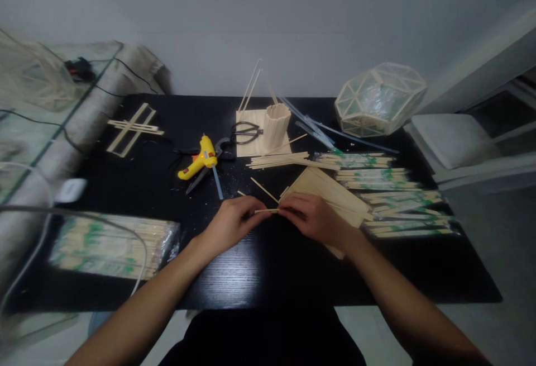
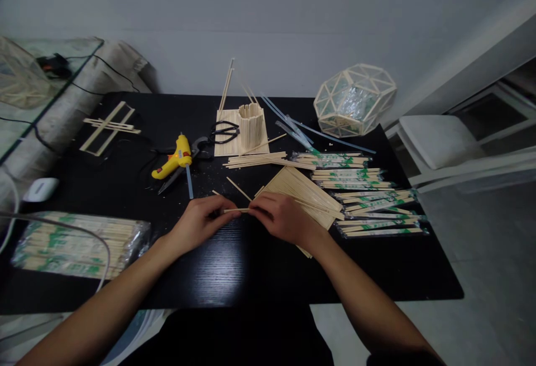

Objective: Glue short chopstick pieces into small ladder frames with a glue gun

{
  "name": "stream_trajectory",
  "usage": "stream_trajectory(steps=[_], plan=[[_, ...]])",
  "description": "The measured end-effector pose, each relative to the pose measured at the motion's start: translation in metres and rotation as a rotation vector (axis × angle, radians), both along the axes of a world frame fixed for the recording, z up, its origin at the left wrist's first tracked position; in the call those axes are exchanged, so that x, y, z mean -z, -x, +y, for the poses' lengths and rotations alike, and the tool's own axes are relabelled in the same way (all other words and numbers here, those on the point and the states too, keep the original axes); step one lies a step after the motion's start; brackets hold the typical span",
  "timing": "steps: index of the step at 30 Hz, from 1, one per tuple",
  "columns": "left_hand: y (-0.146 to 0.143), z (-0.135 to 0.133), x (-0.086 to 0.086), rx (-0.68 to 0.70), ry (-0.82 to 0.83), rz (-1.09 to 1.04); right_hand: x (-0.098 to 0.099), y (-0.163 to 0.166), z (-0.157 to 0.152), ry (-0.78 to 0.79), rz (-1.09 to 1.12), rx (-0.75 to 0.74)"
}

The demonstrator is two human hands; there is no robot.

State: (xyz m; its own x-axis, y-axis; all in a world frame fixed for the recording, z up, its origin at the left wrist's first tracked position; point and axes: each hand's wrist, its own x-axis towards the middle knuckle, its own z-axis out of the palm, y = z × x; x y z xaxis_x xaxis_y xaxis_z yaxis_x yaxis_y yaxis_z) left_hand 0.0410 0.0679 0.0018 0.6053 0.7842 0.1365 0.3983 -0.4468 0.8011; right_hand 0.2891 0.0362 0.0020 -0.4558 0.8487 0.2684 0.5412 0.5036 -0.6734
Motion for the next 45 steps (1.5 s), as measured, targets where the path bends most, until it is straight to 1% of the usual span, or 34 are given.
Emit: stream_trajectory(steps=[3, 7, 14, 19, 27, 33, 45], plan=[[0.0, 0.0, -0.001, -0.008, 0.002, 0.005, 0.001, -0.001, 0.001, 0.008, 0.009, 0.027], [0.0, -0.001, -0.003, -0.007, -0.003, 0.013, 0.003, 0.0, 0.001, -0.013, 0.031, 0.027], [0.0, -0.002, -0.003, 0.033, -0.028, -0.011, 0.008, 0.011, -0.007, -0.006, -0.02, 0.05], [-0.001, -0.002, 0.001, 0.008, -0.044, -0.005, 0.01, 0.016, -0.008, -0.065, -0.081, 0.067], [-0.001, -0.002, 0.001, -0.039, -0.095, -0.03, 0.01, 0.014, -0.007, -0.121, -0.035, 0.084], [-0.001, -0.002, 0.0, -0.033, -0.113, -0.018, 0.013, 0.014, -0.006, -0.206, -0.013, 0.093], [-0.002, -0.002, 0.005, -0.04, -0.12, -0.024, 0.015, 0.016, -0.006, -0.207, -0.02, 0.107]])
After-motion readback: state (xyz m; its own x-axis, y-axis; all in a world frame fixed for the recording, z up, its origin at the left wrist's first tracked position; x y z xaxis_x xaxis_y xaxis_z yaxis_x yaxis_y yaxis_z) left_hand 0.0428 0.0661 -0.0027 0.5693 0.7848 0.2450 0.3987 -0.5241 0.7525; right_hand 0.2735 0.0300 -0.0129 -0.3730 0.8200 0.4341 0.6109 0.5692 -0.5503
